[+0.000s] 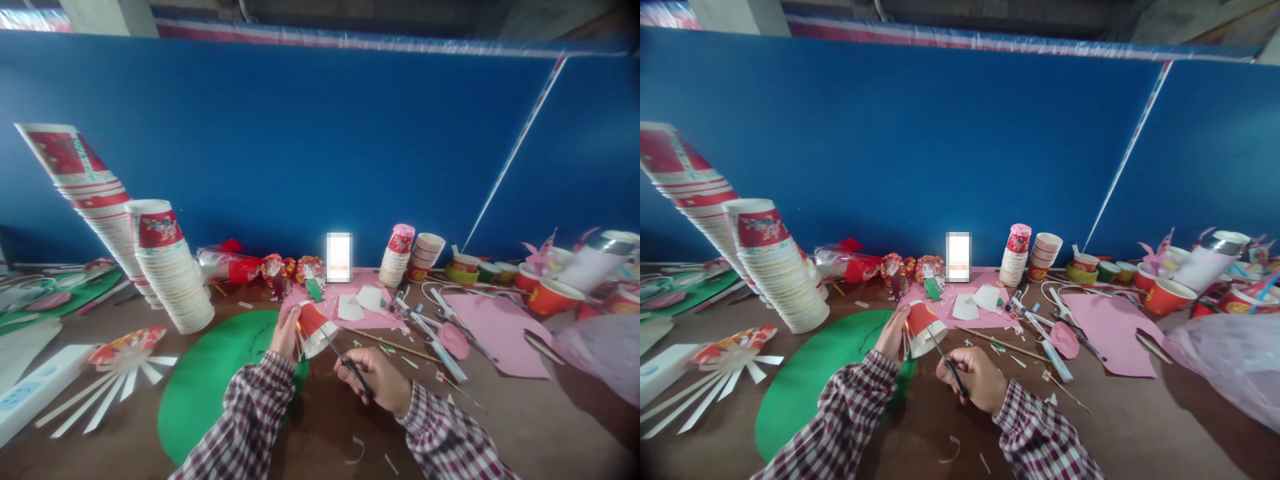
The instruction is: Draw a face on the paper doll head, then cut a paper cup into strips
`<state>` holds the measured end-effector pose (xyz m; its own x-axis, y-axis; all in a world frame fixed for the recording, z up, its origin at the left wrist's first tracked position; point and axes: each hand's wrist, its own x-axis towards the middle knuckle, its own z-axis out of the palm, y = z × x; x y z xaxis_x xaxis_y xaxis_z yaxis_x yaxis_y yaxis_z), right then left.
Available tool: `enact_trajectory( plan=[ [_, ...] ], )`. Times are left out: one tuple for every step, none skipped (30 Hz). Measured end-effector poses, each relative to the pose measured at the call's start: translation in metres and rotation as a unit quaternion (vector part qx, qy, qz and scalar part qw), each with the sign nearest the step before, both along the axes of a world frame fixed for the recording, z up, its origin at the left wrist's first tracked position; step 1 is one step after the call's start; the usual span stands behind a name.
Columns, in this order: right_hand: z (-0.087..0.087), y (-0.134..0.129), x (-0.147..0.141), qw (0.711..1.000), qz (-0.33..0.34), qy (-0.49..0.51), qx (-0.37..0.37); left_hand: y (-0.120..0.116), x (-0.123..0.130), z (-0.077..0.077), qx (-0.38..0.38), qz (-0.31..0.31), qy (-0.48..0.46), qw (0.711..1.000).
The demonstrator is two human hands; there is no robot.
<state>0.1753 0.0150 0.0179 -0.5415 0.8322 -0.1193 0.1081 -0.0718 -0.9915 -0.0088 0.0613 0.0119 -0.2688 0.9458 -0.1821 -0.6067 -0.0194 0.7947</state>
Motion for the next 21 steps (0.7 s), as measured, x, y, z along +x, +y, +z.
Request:
enact_trajectory(
  plan=[
    [-0.0002, 0.0002, 0.0000, 1.000, 0.002, -0.002, -0.001, 0.0005, -0.0004, -0.0005, 0.003, 0.002, 0.001, 1.000],
    [-0.0004, 0.0004, -0.0001, 1.000, 0.003, -0.003, -0.004, 0.0010, -0.0008, -0.0010, 0.004, 0.004, 0.001, 1.000],
    [-0.0003, 0.0005, -0.0003, 1.000, 0.003, -0.002, -0.010, 0.0015, -0.0012, -0.0015, 0.002, 0.002, 0.001, 1.000],
    [-0.0001, 0.0006, -0.0007, 1.000, 0.002, 0.001, -0.016, 0.0020, -0.0015, -0.0021, 0.000, 0.002, 0.000, 1.000],
    [0.0003, 0.0007, -0.0011, 1.000, 0.000, 0.004, -0.021, 0.0023, -0.0016, -0.0026, -0.002, 0.001, -0.002, 1.000],
    [0.0006, 0.0007, -0.0014, 1.000, -0.001, 0.008, -0.026, 0.0026, -0.0017, -0.0032, -0.003, 0.001, -0.004, 1.000],
    [0.0008, 0.0007, -0.0017, 1.000, -0.001, 0.010, -0.029, 0.0028, -0.0016, -0.0038, -0.003, -0.001, -0.006, 1.000],
    [0.0008, 0.0008, -0.0017, 0.999, 0.001, 0.011, -0.031, 0.0029, -0.0013, -0.0042, -0.004, -0.004, -0.006, 1.000],
    [0.0006, 0.0009, -0.0016, 0.999, 0.004, 0.010, -0.031, 0.0029, -0.0011, -0.0045, -0.004, -0.006, -0.004, 1.000],
    [0.0001, 0.0010, -0.0013, 0.999, 0.007, 0.009, -0.030, 0.0029, -0.0007, -0.0046, -0.005, -0.006, 0.001, 1.000],
    [-0.0006, 0.0012, -0.0009, 0.999, 0.009, 0.010, -0.030, 0.0027, -0.0004, -0.0046, -0.005, -0.006, 0.006, 1.000],
    [-0.0015, 0.0014, -0.0006, 0.999, 0.009, 0.010, -0.031, 0.0025, -0.0001, -0.0046, -0.006, -0.005, 0.010, 1.000],
    [-0.0022, 0.0015, -0.0003, 0.999, 0.009, 0.012, -0.033, 0.0023, 0.0001, -0.0045, -0.007, -0.005, 0.013, 1.000],
    [-0.0029, 0.0016, -0.0001, 0.999, 0.008, 0.014, -0.034, 0.0022, 0.0004, -0.0045, -0.008, -0.008, 0.015, 1.000],
    [-0.0033, 0.0017, 0.0000, 0.999, 0.008, 0.016, -0.036, 0.0020, 0.0007, -0.0046, -0.009, -0.013, 0.016, 1.000],
    [-0.0034, 0.0017, 0.0001, 0.999, 0.008, 0.019, -0.036, 0.0019, 0.0010, -0.0050, -0.010, -0.018, 0.016, 1.000],
    [-0.0033, 0.0016, 0.0001, 0.999, 0.009, 0.022, -0.035, 0.0018, 0.0013, -0.0056, -0.009, -0.024, 0.015, 1.000],
    [-0.0031, 0.0016, 0.0001, 0.999, 0.012, 0.026, -0.034, 0.0018, 0.0017, -0.0063, -0.008, -0.028, 0.015, 0.999],
    [-0.0028, 0.0015, 0.0001, 0.999, 0.014, 0.030, -0.034, 0.0018, 0.0021, -0.0071, -0.004, -0.031, 0.017, 0.999],
    [-0.0025, 0.0014, 0.0001, 0.999, 0.015, 0.032, -0.034, 0.0019, 0.0026, -0.0078, 0.000, -0.030, 0.019, 0.999],
    [-0.0024, 0.0013, 0.0002, 0.999, 0.017, 0.033, -0.033, 0.0019, 0.0030, -0.0084, 0.002, -0.027, 0.022, 0.999]
  ],
)
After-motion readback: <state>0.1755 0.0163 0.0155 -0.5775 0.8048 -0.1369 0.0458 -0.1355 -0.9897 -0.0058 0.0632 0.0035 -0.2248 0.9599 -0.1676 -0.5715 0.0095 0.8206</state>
